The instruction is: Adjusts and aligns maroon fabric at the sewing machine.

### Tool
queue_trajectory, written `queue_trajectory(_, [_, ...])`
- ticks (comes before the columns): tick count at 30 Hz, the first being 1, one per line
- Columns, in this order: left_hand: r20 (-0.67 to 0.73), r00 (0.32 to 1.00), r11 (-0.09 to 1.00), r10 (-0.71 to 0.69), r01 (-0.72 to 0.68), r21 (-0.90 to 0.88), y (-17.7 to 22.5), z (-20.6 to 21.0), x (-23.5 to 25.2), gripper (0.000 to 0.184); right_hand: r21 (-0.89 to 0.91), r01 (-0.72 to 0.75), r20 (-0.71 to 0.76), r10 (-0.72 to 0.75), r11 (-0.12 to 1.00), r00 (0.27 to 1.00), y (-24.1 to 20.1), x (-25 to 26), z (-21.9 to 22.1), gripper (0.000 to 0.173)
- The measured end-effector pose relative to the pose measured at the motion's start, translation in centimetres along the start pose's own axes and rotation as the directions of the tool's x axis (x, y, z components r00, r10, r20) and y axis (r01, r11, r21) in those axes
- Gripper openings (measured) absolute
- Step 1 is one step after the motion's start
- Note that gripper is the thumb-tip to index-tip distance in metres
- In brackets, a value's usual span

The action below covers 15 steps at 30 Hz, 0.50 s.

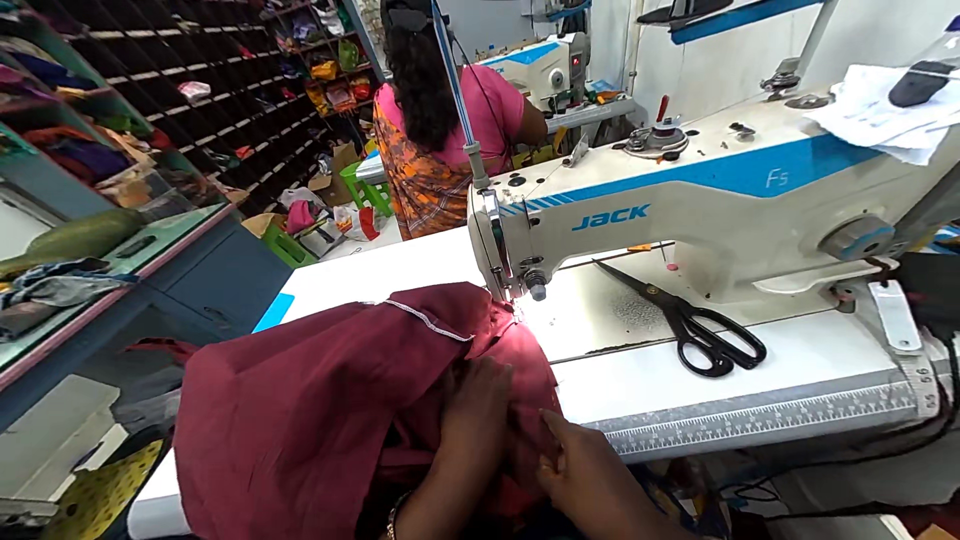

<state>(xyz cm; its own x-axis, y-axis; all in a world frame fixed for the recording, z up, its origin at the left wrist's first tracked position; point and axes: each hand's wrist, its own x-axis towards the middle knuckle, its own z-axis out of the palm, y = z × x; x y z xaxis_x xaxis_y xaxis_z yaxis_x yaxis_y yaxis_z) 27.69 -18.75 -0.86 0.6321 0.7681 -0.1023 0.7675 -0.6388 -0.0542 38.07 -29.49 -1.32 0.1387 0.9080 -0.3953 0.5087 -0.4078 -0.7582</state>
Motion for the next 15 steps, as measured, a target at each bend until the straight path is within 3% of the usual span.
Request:
queue_trajectory(2, [0.02,0.999,0.998,-0.048,0.047,0.042,0.1,-0.4,-0.1,0.046,-0.009,0.018,-0.002,-0.018,1.0,1.0,0.0,-0.1,0.1,0.057])
queue_trajectory(5, [-0.155,0.979,0.99,0.134,-0.137,-0.011,-0.7,1.5,-0.1,0.042,-0.044,0.176,-0.161,-0.181,0.983,0.97,0.4,-0.7,0.9,0.048])
queue_trajectory(7, [-0.039,0.98,0.977,0.197,-0.2,-0.073,-0.8,1.4,0.1,0.044,-0.087,0.246,-0.264,-0.26,0.965,0.929,0.6,-0.9,1.4,0.041])
queue_trajectory(11, [0.098,0.977,0.978,0.191,-0.181,-0.106,-0.6,0.3,0.2,0.045,-0.099,0.102,-0.119,-0.114,0.99,0.986,-0.1,-0.7,0.4,0.042])
queue_trajectory(15, [0.15,0.969,0.974,0.194,-0.172,-0.15,-0.4,-0.4,0.7,0.048,-0.082,0.04,-0.092,-0.048,0.996,0.995,0.0,-0.5,0.1,0.044])
